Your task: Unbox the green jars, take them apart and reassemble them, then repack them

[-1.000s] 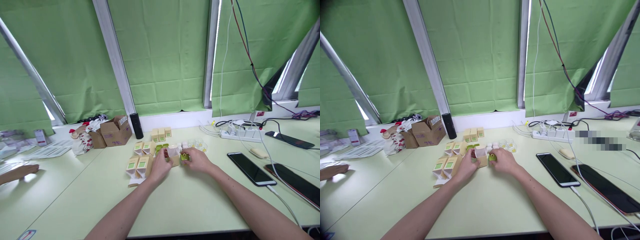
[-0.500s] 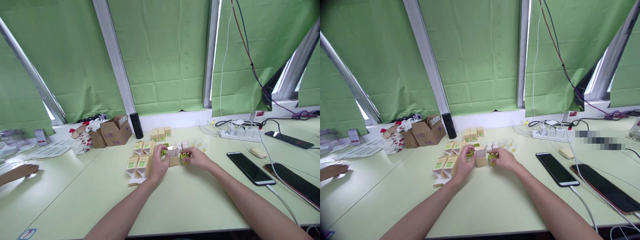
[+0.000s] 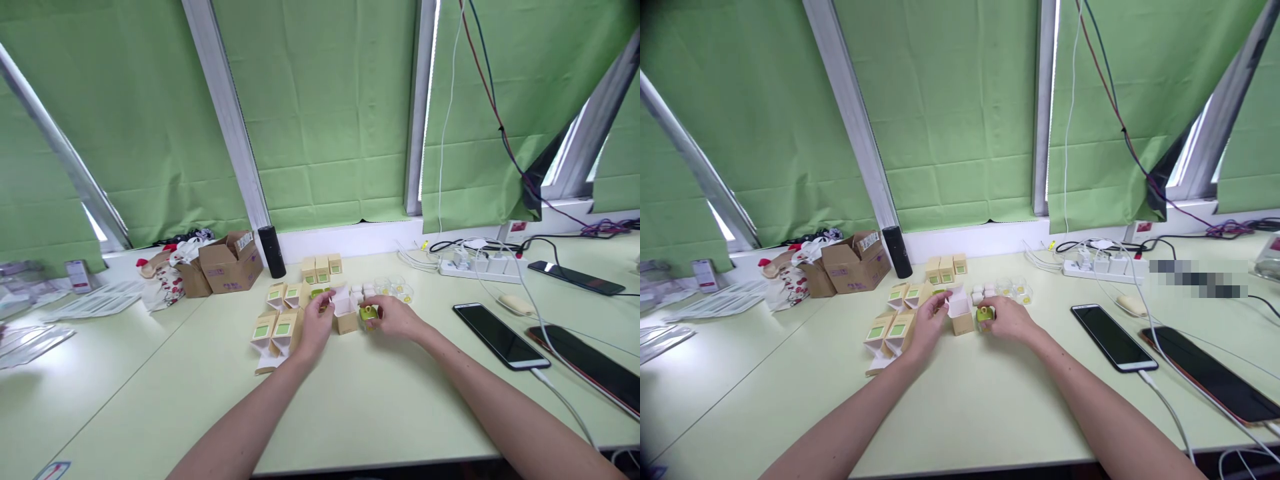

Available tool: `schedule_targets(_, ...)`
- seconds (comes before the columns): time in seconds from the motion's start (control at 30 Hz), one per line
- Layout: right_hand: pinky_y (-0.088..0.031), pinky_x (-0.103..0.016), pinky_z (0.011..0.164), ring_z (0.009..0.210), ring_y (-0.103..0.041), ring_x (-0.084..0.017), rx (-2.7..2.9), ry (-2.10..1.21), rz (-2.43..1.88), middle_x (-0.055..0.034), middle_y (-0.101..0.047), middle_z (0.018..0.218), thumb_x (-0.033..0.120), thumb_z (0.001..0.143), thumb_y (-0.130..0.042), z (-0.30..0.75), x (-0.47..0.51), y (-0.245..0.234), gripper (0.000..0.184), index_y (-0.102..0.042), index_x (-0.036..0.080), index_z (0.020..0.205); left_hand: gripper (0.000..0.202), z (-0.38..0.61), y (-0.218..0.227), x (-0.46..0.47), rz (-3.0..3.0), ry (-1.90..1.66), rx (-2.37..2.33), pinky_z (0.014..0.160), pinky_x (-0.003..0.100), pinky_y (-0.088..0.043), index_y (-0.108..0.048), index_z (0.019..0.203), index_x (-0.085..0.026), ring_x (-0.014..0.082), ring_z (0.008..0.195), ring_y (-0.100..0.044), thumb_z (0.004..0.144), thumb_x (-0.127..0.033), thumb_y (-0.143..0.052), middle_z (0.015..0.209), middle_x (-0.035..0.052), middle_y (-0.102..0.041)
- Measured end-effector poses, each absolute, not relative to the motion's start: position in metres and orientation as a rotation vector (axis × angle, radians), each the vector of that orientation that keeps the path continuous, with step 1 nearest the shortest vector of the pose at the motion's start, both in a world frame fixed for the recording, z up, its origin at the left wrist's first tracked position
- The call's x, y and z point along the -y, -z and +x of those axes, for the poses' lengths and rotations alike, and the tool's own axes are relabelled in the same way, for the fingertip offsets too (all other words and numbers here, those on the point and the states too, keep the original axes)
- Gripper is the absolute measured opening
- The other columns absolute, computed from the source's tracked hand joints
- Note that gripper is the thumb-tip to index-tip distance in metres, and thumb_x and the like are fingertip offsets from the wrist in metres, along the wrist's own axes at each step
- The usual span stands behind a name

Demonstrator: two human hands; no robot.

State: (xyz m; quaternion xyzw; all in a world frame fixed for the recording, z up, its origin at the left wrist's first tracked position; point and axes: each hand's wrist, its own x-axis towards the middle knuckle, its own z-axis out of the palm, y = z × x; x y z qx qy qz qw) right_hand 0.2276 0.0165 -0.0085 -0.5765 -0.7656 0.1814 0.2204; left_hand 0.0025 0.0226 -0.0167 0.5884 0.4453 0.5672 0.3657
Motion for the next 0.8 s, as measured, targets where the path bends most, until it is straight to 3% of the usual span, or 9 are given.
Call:
schedule_targets(0.13,-0.046,-0.028,0.076,0.095,-0.069,-0.023,2.133,-0.481,-1.530,-0.0054,-0.073,0.124,0.025,0.075,-0.075,0.228,-0.018,0.010,0.045,-0.075,0.026,0.120,0.038,0.002,0.016,-0.024,1.351,-1.421,-1.072,0.096,0.036,-0.053,-0.073,0.111,-0.016,0.0248,0.108,-0.069,0.075,-0.018,-0.061,0.115,0.0117,-0.075)
schedule_targets(0.4,-0.048,-0.031,0.078,0.094,-0.068,-0.025,2.153,-0.415,-1.486,-0.0085,-0.074,0.117,0.017,0.076,-0.071,0.227,-0.015,0.010,0.043,-0.074,0.022,0.118,0.056,0.001,0.018,-0.026,1.311,-1.349,-1.107,0.084,0.032,-0.054,-0.071,0.117,-0.015,0.0228,0.098,-0.071,0.064,-0.013,-0.054,0.108,0.0102,-0.076)
schedule_targets(0.63,-0.052,-0.039,0.086,0.104,-0.065,-0.027,1.840,-0.197,-1.421,-0.0087,-0.072,0.121,0.026,0.087,-0.066,0.232,-0.016,0.002,0.035,-0.071,0.025,0.122,0.056,0.001,0.014,-0.021,1.327,-1.332,-1.083,0.084,0.032,-0.053,-0.071,0.116,-0.014,0.0230,0.097,-0.071,0.063,-0.013,-0.055,0.106,0.0102,-0.077)
schedule_targets(0.8,-0.055,-0.033,0.068,0.110,-0.064,-0.027,1.618,-0.296,-1.063,-0.0124,-0.065,0.132,0.035,0.093,-0.063,0.229,-0.011,-0.003,0.040,-0.065,0.024,0.131,0.052,0.003,0.014,-0.017,1.375,-1.332,-1.024,0.085,0.033,-0.053,-0.073,0.113,-0.014,0.0222,0.093,-0.070,0.063,-0.015,-0.056,0.104,0.0106,-0.076)
